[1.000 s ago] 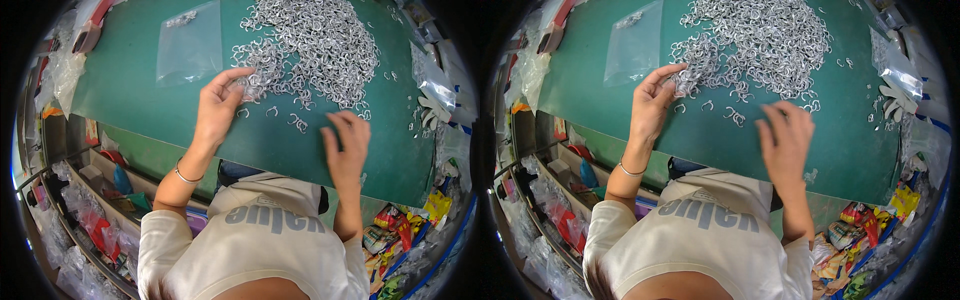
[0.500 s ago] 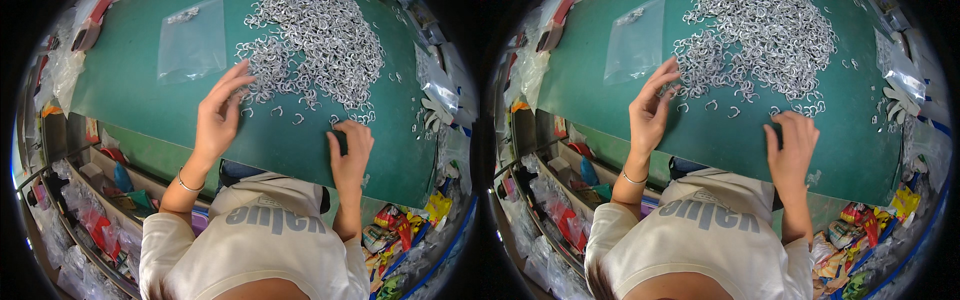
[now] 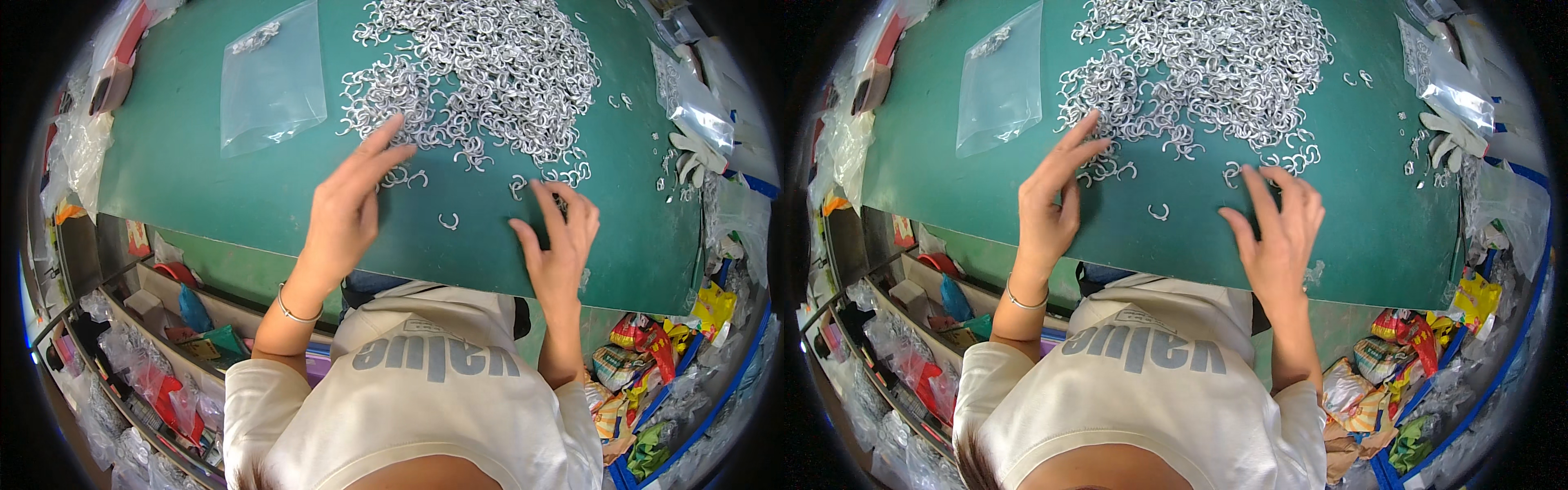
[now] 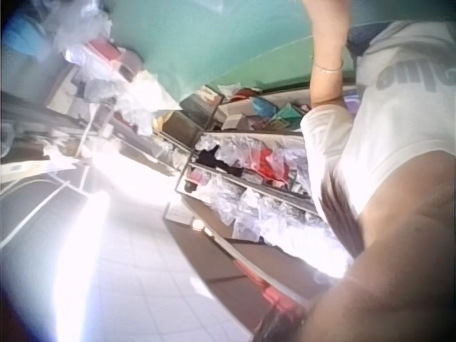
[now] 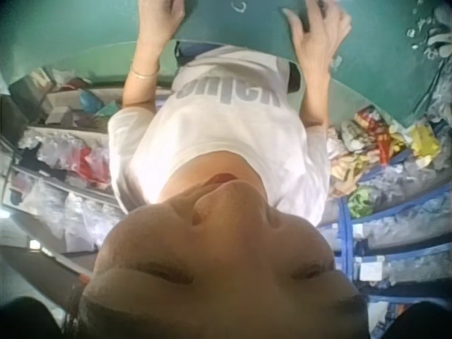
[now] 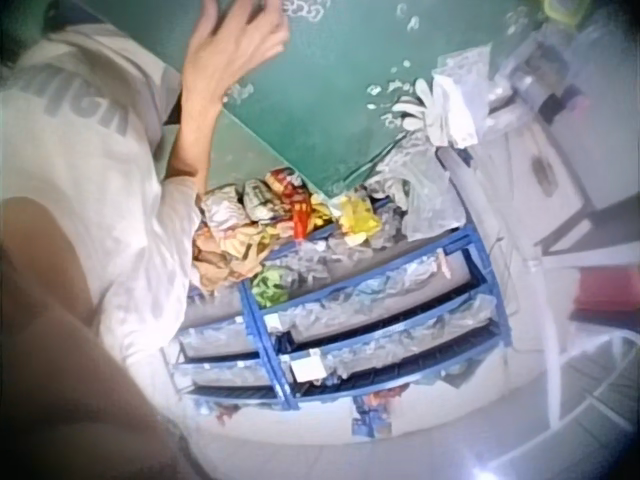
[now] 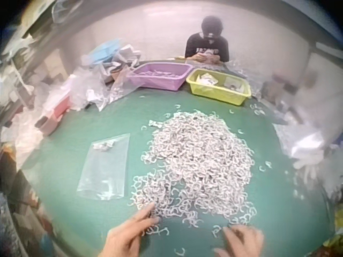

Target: The person retrieves a bag of small metal rings from a shelf, pours them onto a table, and sorts through the pile by hand, moving individual rings aside.

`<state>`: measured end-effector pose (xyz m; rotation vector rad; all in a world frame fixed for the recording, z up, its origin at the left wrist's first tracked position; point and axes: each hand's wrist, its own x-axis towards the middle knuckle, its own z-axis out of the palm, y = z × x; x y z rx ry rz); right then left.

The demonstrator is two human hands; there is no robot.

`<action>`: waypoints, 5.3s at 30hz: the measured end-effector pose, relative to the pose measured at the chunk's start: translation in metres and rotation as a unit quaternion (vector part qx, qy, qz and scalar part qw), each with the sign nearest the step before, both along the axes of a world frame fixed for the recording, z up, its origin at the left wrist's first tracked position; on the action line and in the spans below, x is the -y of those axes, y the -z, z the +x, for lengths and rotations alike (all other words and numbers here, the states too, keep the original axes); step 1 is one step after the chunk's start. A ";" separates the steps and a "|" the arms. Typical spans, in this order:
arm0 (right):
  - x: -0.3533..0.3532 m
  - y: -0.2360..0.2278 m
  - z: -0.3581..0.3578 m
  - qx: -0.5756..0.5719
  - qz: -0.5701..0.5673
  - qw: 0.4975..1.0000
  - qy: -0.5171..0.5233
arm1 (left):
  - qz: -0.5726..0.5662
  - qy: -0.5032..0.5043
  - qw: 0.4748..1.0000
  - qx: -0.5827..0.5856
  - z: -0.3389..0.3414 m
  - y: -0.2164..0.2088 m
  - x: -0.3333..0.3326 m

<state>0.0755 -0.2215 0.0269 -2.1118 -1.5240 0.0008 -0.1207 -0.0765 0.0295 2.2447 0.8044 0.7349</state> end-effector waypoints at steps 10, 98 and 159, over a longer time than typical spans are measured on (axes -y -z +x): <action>0.010 0.014 0.009 -0.144 0.082 0.985 -0.046 | 0.063 0.009 0.997 0.035 0.010 0.012 0.009; 0.087 0.005 0.055 -0.065 0.026 0.984 0.161 | 0.042 0.164 0.981 -0.090 0.099 0.018 0.088; 0.103 0.012 0.054 -0.051 -0.012 0.998 0.040 | 0.040 0.006 0.993 -0.115 0.072 0.014 0.086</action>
